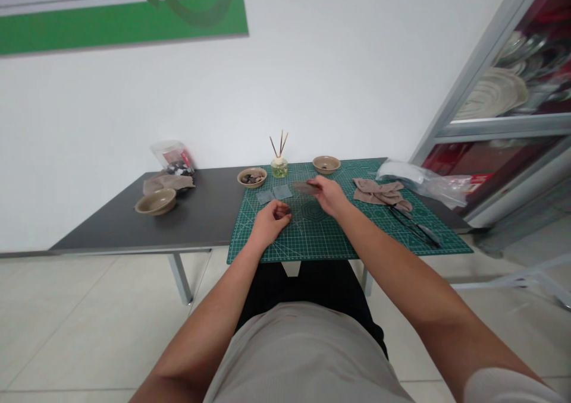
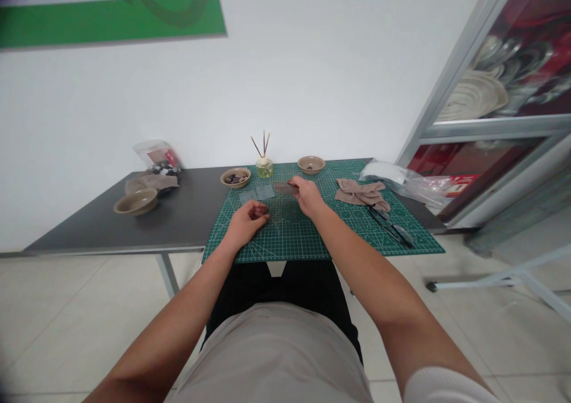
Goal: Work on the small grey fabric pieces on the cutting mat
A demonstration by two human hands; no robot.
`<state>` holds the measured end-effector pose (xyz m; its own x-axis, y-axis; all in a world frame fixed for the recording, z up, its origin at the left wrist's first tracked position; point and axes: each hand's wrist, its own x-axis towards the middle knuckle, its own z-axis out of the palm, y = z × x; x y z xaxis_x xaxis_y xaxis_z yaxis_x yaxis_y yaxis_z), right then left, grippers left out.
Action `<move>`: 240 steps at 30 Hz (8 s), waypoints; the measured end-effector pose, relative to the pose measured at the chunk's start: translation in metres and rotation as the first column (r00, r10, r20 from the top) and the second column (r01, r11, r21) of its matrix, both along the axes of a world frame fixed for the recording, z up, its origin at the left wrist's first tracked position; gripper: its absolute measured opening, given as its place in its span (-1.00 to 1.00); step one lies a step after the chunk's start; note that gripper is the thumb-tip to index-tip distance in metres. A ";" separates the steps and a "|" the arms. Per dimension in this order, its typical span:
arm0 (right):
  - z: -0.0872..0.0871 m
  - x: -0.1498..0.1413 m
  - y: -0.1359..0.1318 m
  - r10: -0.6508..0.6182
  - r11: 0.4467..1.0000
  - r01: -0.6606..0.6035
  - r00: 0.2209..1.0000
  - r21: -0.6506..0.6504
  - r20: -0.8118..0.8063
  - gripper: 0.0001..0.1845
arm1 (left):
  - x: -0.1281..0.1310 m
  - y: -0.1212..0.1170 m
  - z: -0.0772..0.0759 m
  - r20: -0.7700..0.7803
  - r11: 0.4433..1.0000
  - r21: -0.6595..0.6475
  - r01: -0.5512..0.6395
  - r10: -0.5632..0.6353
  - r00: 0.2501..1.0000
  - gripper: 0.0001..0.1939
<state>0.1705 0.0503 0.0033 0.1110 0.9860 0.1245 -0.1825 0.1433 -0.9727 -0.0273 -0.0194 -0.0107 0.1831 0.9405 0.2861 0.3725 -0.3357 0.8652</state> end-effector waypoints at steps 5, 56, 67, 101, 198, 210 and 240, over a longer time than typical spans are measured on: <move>-0.008 0.003 -0.034 0.221 0.973 -0.230 0.949 -0.011 -0.223 -0.58 | 0.000 0.005 0.000 0.072 0.998 -0.043 -0.051 0.054 0.996 -0.84; -0.014 -0.037 -0.070 -0.326 0.767 -0.433 0.372 0.473 0.869 -0.52 | 0.006 0.006 0.003 0.297 0.996 -0.020 -0.088 0.089 0.951 -0.95; -0.013 -0.038 -0.072 -0.260 0.818 -0.403 0.377 0.410 0.889 -0.46 | 0.008 -0.001 0.008 0.220 0.991 0.019 -0.133 0.125 0.967 -0.94; -0.009 -0.037 -0.078 -0.261 0.861 -0.319 0.391 0.396 0.883 -0.48 | 0.007 -0.001 0.000 0.310 0.997 0.004 -0.082 0.077 0.948 -0.89; -0.009 -0.033 -0.078 -0.361 0.886 -0.137 0.395 0.443 0.845 -0.54 | 0.012 0.005 -0.002 0.598 1.000 -0.028 0.013 0.007 0.801 -0.66; -0.008 -0.034 -0.083 -0.350 0.803 -0.383 0.316 0.456 0.882 -0.51 | 0.011 -0.006 0.010 0.230 0.984 0.039 -0.173 0.160 0.960 -0.93; -0.011 -0.032 -0.081 -0.351 0.805 -0.363 0.346 0.469 0.870 -0.51 | 0.010 -0.005 0.002 0.355 0.994 -0.016 -0.110 0.109 0.928 -0.86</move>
